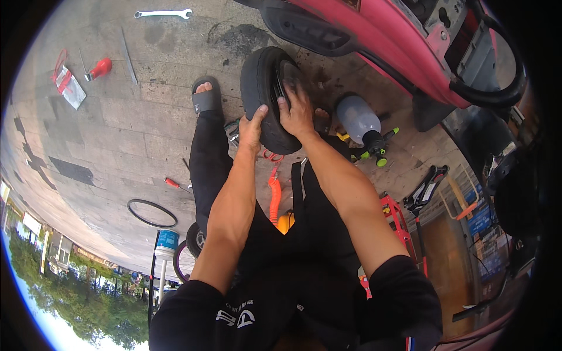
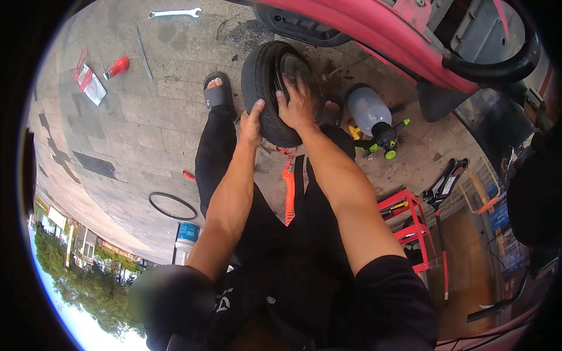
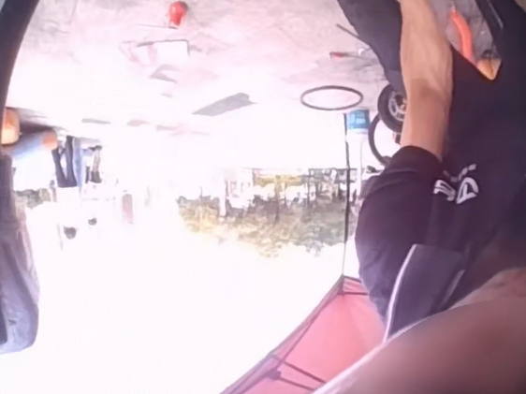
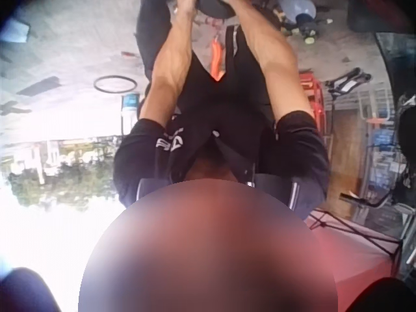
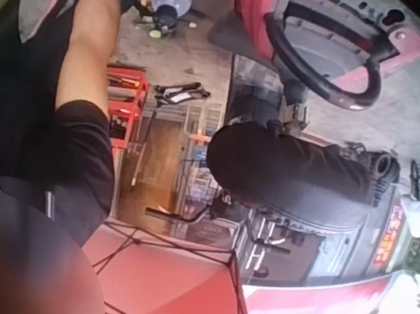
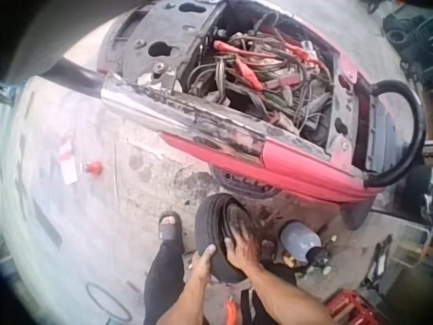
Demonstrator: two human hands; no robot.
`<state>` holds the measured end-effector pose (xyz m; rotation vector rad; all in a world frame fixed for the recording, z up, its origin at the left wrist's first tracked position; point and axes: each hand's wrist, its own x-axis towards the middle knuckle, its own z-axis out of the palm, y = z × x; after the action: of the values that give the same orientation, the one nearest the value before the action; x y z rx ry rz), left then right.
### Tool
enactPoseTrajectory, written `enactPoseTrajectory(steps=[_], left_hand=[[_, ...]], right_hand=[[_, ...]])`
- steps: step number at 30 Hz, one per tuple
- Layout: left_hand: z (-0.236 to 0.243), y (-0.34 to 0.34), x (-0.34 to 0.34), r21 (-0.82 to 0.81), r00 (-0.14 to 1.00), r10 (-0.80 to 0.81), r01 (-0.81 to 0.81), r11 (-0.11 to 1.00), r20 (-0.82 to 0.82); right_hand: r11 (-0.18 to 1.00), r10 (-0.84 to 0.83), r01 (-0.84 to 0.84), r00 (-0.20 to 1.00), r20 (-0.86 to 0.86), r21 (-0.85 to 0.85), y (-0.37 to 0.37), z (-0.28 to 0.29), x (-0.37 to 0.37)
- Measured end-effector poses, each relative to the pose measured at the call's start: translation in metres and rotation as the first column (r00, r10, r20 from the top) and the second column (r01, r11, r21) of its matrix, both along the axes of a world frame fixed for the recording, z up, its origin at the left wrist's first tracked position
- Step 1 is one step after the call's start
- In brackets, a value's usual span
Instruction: The person removes a tire from a scooter wheel, fits a new tire onto the rim, and mounts the wheel back onto the scooter. They use pliers and a tire lever to manipulate the tire bead and seat it onto the rim.
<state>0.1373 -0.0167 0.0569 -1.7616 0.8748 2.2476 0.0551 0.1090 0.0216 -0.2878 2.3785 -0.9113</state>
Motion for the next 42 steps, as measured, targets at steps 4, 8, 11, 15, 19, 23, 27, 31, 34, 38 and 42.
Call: enactPoseTrajectory(steps=[4,8,11,15,19,23,27,31,34,38,42], left_hand=[[-0.002,-0.018,0.001,0.003,0.999,-0.004,0.004,1.000,0.053],[-0.002,-0.022,-0.002,-0.016,0.999,0.033,-0.033,0.999,-0.001],[-0.001,-0.024,-0.004,-0.008,0.997,0.008,-0.007,1.000,0.073],[0.002,-0.045,-0.006,-0.147,0.986,0.101,-0.081,0.986,0.133],[0.001,-0.054,-0.018,-0.167,0.994,0.032,-0.014,0.986,0.105],[0.008,-0.030,-0.036,-0.201,0.989,-0.050,0.078,0.976,0.138],[0.017,-0.007,-0.050,-0.235,0.976,-0.051,0.102,0.967,0.211],[0.022,0.000,-0.052,-0.220,0.976,-0.051,0.099,0.971,0.213],[0.025,0.000,-0.046,-0.151,0.988,-0.026,0.049,0.987,0.150],[0.026,0.001,-0.041,-0.128,0.990,0.026,-0.008,0.992,0.137],[0.021,-0.001,-0.027,-0.050,0.991,0.114,-0.110,0.993,0.073]], right_hand=[[0.990,-0.090,0.079,0.992,0.090,0.120,-0.029,-0.003,0.014],[0.981,-0.056,0.037,0.994,0.096,0.190,-0.046,0.001,0.012],[0.973,-0.152,0.123,0.978,0.143,0.194,-0.059,0.000,0.009],[0.948,-0.145,0.062,0.957,0.252,0.313,-0.089,-0.011,0.010],[0.958,-0.193,0.141,0.962,0.196,0.251,-0.089,-0.021,0.005],[0.985,-0.170,0.171,0.980,0.100,-0.001,-0.041,0.001,-0.001],[0.997,-0.050,0.055,0.993,0.109,-0.046,-0.001,0.057,0.027],[0.997,-0.058,0.071,0.966,0.253,-0.043,0.013,0.072,0.026],[0.988,-0.151,0.144,0.886,0.438,0.049,0.015,0.065,0.010],[0.975,-0.218,0.209,0.836,0.503,0.076,0.013,0.057,-0.008],[0.967,-0.257,0.230,0.864,0.434,0.115,0.008,0.055,-0.005]])
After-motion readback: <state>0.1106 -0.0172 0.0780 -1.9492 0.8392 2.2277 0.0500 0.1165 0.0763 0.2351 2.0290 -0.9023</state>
